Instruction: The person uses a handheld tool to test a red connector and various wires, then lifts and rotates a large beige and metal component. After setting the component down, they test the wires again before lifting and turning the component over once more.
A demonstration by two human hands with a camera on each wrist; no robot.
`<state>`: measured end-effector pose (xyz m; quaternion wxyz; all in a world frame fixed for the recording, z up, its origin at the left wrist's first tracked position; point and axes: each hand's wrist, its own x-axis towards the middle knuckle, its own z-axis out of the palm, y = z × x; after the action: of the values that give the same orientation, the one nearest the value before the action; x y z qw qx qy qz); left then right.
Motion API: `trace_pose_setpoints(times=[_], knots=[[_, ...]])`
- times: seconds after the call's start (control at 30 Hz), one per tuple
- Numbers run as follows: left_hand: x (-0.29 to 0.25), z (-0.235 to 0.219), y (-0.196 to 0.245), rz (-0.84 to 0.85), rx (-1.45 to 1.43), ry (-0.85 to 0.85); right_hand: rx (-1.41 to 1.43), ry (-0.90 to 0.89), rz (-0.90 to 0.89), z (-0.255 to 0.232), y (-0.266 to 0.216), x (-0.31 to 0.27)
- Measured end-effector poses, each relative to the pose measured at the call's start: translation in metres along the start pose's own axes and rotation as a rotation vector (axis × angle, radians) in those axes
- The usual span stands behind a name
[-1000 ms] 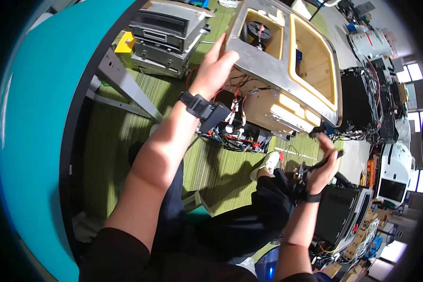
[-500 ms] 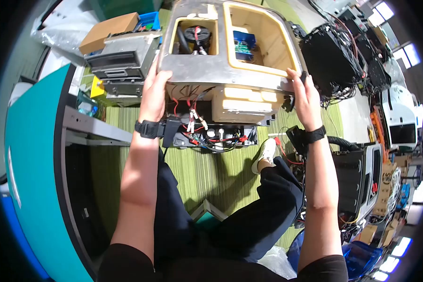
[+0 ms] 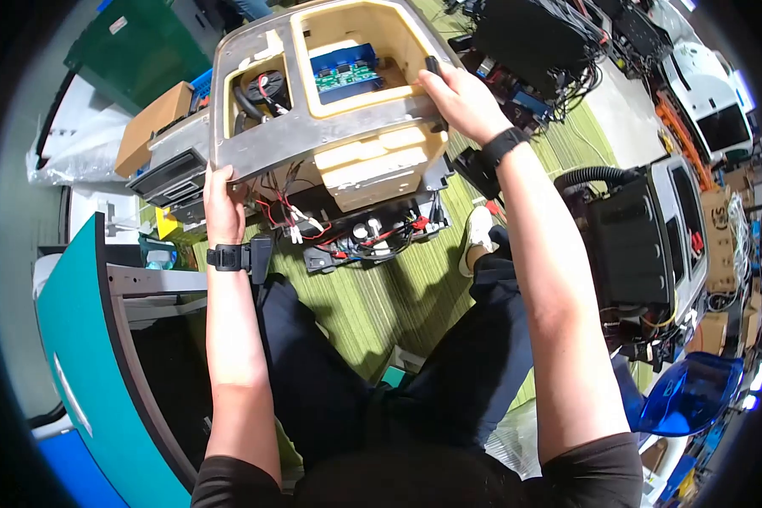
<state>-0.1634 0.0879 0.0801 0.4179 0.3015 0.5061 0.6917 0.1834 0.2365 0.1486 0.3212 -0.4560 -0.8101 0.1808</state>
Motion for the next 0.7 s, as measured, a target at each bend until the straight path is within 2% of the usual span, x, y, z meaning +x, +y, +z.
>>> trace_pose_setpoints(times=[0.1, 0.13, 0.2, 0.33, 0.53, 0.7], knots=[[0.001, 0.0, 0.002, -0.02, 0.035, -0.018, 0.032, -0.009, 0.036, -0.003, -0.006, -0.003], [-0.003, 0.009, 0.007, -0.022, 0.034, 0.02, 0.023, 0.032, 0.044, -0.001, -0.006, -0.004], [0.007, -0.005, -0.002, -0.037, 0.036, -0.011, 0.0, 0.078, 0.057, -0.001, -0.01, -0.011], [0.008, -0.002, 0.0, -0.051, 0.041, -0.007, -0.041, 0.135, 0.122, 0.002, -0.014, -0.017], [0.014, -0.008, 0.0, -0.09, 0.037, -0.051, -0.139, 0.165, 0.134, 0.003, -0.019, -0.025], [0.017, -0.008, 0.002, -0.121, 0.044, -0.072, -0.155, 0.258, 0.131, 0.002, -0.025, -0.046]])
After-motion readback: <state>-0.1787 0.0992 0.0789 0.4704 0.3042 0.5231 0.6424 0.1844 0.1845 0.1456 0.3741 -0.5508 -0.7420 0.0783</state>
